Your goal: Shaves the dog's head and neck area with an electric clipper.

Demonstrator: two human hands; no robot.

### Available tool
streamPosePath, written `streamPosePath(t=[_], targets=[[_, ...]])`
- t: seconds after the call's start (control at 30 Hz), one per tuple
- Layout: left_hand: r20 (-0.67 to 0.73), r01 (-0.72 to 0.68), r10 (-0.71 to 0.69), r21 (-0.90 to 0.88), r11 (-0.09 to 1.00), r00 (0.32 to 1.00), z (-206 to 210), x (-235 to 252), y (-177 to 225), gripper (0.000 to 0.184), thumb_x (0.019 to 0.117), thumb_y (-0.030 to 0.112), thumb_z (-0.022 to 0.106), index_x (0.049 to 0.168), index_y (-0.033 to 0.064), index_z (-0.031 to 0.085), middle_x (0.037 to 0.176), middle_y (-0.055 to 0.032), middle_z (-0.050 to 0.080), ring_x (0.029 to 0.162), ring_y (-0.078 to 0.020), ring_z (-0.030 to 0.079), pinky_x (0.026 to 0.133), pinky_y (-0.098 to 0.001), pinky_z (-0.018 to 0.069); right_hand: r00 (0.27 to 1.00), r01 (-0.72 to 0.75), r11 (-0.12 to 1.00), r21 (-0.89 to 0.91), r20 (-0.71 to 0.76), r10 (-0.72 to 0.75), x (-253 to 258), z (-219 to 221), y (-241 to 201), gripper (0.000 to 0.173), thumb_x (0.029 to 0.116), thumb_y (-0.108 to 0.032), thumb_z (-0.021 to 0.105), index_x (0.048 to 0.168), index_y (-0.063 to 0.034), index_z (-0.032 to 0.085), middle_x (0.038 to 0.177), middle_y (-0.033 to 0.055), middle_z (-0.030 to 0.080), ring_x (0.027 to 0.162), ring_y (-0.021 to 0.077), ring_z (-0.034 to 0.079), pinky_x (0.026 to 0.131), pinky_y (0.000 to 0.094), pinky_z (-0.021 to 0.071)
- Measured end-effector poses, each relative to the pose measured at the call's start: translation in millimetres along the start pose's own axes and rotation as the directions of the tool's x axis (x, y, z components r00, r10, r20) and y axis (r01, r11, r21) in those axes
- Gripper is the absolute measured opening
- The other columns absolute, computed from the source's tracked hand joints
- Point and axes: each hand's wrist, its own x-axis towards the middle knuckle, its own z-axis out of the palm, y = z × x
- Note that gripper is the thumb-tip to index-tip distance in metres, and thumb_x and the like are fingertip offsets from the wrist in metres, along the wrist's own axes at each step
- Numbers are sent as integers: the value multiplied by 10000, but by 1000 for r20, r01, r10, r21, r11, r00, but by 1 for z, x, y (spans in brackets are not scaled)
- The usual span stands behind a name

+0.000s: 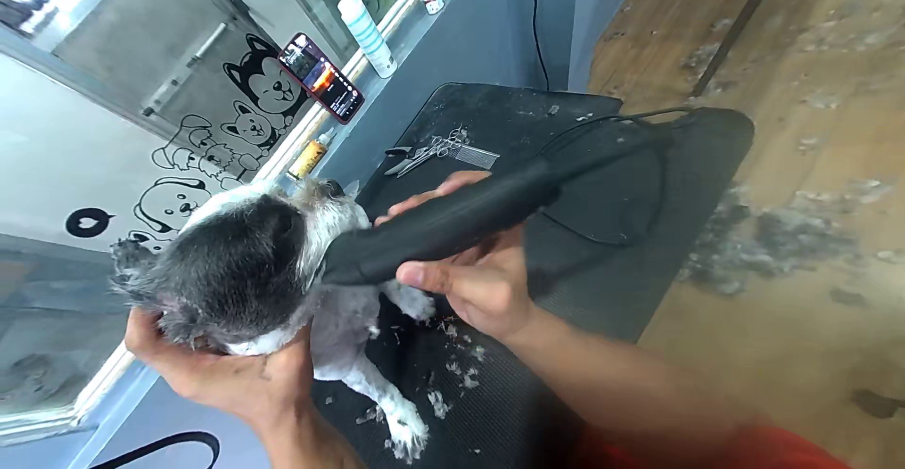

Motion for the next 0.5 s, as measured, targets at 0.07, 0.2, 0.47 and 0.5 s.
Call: streamPosePath(t=[0.07,0.2,0.47,0.5], targets=[[-1,3,-3,-4,1000,1000,0,0,0,1117,665,366,894,1452,-151,294,1390,-263,519,1313,-204,542,1109,-330,458,994,96,995,0,-50,-96,1,1,3,608,734,180,786,1227,-70,533,1179,166,691,1153,323,686,985,511,582],[13,-11,10,11,1000,1000,-1,-1,2,1130,661,355,895,1456,-162,281,1398,-284,507,1322,-221,534,1117,-335,448,996,69,998,9,-59,-68,-2,5,10,620,728,197,776,1226,-73,526,1185,167,690,1156,322,686,981,501,585],[-9,-22,22,-16,1000,1000,-12,4,-3,1107,706,353,842,1450,-206,243,1395,-319,497,1333,-222,527,1126,-329,438,976,-191,980,57,120,183,1,-5,7,564,734,127,805,1207,-36,546,1130,195,702,1049,302,718,871,458,623],[-18,-21,20,-24,999,1000,-15,5,-4,1146,681,364,867,1456,-201,240,1406,-318,491,1342,-229,522,1133,-333,435,988,-135,989,58,88,129,0,-4,7,553,747,129,799,1204,-46,542,1137,184,701,1062,295,716,890,452,618]])
